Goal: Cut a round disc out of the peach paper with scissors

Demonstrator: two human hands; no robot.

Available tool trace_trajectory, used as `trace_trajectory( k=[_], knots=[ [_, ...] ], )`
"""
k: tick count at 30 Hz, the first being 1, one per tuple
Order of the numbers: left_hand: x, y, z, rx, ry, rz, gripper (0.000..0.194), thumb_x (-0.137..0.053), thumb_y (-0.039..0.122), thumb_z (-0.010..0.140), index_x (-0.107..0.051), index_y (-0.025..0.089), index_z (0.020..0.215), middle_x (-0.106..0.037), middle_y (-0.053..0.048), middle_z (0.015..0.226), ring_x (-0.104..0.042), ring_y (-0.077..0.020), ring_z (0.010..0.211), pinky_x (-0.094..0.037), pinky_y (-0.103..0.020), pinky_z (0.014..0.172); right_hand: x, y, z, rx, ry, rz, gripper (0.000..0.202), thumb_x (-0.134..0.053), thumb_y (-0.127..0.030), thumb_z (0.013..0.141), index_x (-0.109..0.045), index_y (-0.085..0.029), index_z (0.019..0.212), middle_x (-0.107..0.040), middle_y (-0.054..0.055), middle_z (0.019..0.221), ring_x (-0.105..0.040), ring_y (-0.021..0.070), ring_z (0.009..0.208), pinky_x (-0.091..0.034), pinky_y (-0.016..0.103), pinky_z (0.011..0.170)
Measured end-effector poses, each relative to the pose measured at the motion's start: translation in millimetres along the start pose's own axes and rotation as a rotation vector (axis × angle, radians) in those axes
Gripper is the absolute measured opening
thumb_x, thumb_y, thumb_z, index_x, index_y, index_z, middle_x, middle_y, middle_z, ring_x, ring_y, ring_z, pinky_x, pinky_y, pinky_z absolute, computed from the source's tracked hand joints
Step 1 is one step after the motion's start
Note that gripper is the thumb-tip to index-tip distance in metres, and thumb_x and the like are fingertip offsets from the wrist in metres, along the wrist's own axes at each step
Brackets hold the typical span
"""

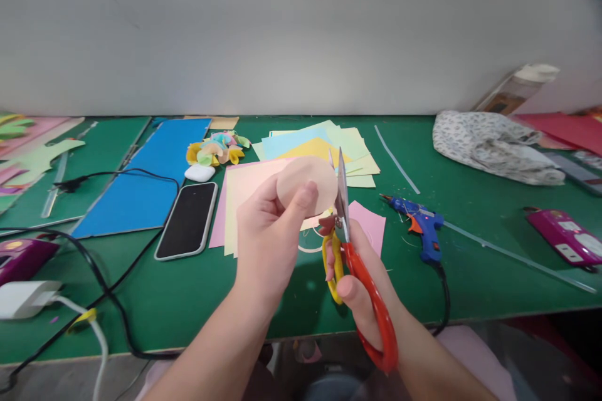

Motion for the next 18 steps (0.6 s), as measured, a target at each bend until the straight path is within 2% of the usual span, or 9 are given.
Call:
trace_trajectory(
  k=[10, 18],
  knots=[
    [2.5, 0.7, 1.7, -0.013, -0.019, 0.007, 0.018, -0.088, 0.036, 0.084, -0.084, 0.021, 0.094, -0.083, -0.003, 0.092, -0.076, -0.0220, 0.088, -0.061, -0.031, 0.076, 0.4, -2.9, -2.1, -0.038, -0.003, -0.039, 0.090, -0.064, -0.096, 0.081, -0.065, -0.026, 0.137, -0.053, 0.002, 0.093, -0.046, 0.0191, 0.071, -0.041, 0.032, 0.057],
    [7.5, 4.0, 8.9, -0.004, -0.052, 0.003, 0.017, -0.091, 0.034, 0.080, -0.085, 0.022, 0.091, -0.082, -0.001, 0.087, -0.072, -0.0192, 0.084, -0.060, -0.027, 0.073, 0.8, -1.9, -2.5, -0.018, 0.028, -0.082, 0.086, -0.062, -0.096, 0.083, -0.067, -0.025, 0.131, -0.052, 0.003, 0.091, -0.053, 0.0241, 0.082, -0.050, 0.037, 0.070]
  ],
)
Point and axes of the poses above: each hand's wrist, its own z-axis towards the middle knuckle, its own x-axis out of the back of the hand, y = z × x, the point moved 1 cm from there along z, towards the middle knuckle
